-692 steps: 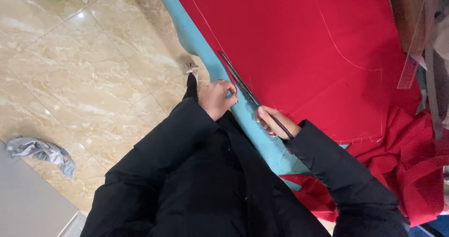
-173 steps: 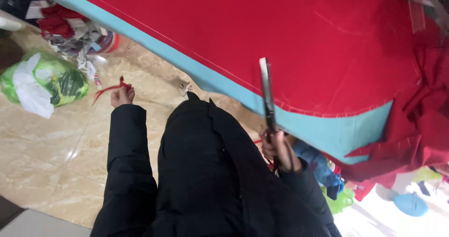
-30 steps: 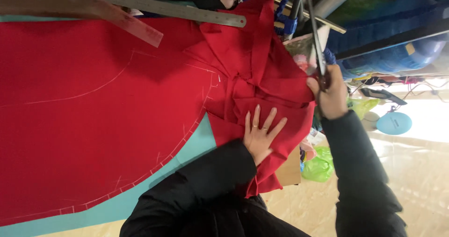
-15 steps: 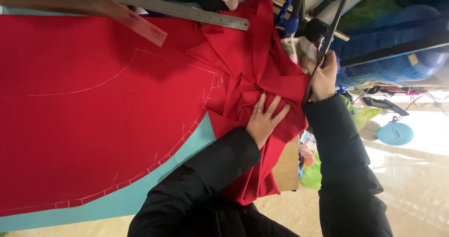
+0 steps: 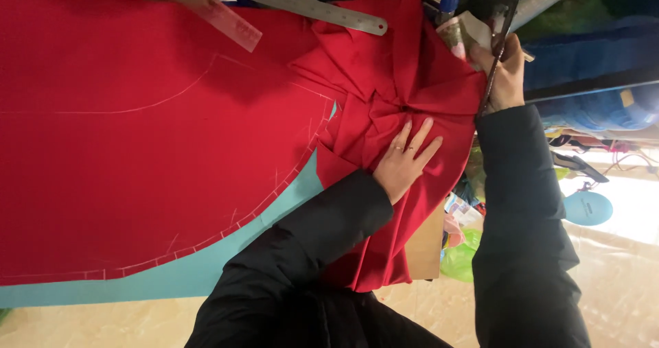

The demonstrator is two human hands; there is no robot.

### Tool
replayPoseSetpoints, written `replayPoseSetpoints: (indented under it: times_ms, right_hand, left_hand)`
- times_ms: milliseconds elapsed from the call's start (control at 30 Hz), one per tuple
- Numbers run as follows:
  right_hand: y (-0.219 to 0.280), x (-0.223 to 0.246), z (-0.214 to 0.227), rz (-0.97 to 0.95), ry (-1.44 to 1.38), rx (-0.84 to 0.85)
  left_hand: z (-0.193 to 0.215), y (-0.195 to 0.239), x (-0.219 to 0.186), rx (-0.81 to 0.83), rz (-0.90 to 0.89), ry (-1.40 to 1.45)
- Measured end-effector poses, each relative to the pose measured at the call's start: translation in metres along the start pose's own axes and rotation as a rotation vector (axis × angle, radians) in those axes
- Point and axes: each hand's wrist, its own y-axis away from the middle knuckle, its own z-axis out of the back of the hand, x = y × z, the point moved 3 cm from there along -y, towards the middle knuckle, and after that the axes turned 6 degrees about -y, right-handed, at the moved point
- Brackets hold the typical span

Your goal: Cutting red fabric along chalk lines using large tailor scissors

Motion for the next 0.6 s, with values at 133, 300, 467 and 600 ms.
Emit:
replayPoseSetpoints:
  times_ms: [133, 300, 467, 600]
  right_hand:
    - [-0.017, -0.024, 0.049, 0.013, 0.303, 0.022]
    - [0.0, 0.018, 0.076, 0.418, 0.732, 0.074]
    - [0.072, 0.078, 0.032, 0.11, 1.163, 0.212]
    - [0.118, 0.015, 0.034, -0.326, 0.558, 0.737]
  left_hand:
    - [0.047, 0.017, 0.023, 0.056, -0.067, 0.115]
    - [0.057, 0.052, 0.105, -0.215, 0.047, 0.229]
    - [0.066, 0.069, 0.161, -0.102, 0.352, -0.097]
    - [0.047, 0.063, 0.174, -0.127, 0.385, -0.162]
